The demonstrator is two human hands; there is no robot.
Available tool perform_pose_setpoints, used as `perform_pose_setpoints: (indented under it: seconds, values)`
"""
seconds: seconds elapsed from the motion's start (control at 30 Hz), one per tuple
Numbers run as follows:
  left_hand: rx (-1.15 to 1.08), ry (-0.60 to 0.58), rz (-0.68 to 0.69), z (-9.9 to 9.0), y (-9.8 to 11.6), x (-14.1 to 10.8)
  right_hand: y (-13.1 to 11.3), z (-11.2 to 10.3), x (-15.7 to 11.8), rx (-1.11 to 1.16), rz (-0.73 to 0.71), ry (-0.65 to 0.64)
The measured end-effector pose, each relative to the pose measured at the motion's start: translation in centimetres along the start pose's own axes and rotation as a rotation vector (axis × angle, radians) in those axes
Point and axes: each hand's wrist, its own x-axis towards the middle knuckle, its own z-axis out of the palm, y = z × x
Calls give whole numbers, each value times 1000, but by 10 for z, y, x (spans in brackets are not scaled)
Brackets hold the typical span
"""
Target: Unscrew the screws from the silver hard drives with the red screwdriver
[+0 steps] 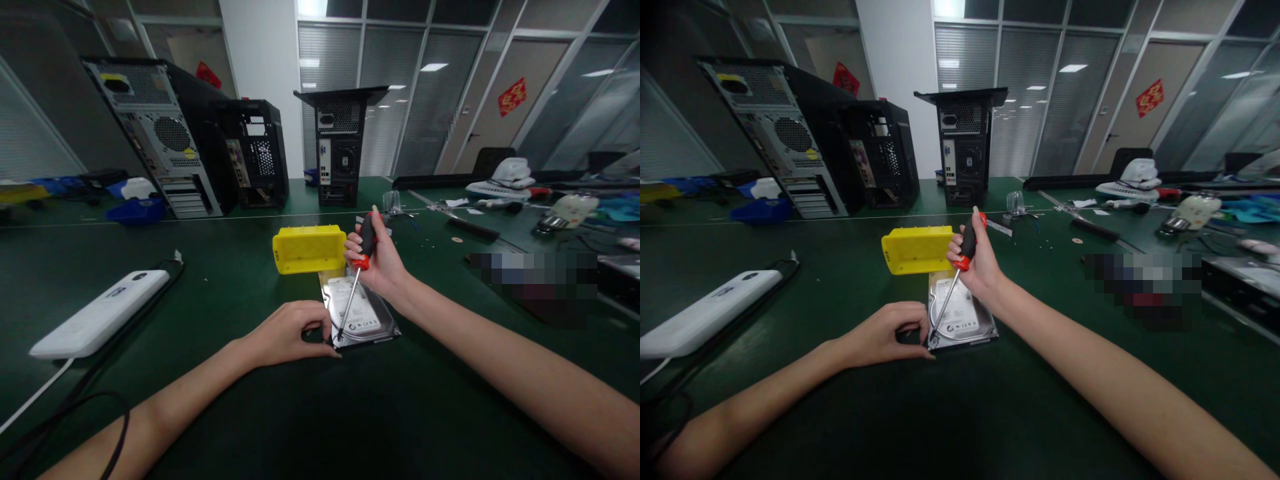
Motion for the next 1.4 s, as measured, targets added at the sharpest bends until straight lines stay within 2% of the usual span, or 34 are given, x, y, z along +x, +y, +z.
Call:
perform_pose_setpoints:
  seconds: [0.13,0.2,0.3,0.43,0.53,0.73,0.97,1.4]
  values:
    - [-22,55,-9,-3,1,-1,-21,-6,-6,38,19,60]
    - [-4,67,25,-6,0,-2,-34,-15,-16,62,42,88]
    - [52,86,81,-11,0,-3,-47,-34,-40,78,48,195]
    - [100,87,99,-12,4,-2,-51,-62,-65,131,38,297]
    - [112,67,75,-9,7,0,-46,-73,-69,165,63,337]
    - [94,63,23,-7,7,1,-40,-71,-67,128,98,287]
    - [-17,50,-71,-7,10,1,-40,-71,-69,119,72,306]
    - [107,110,-103,-4,18,1,-39,-69,-69,81,44,309]
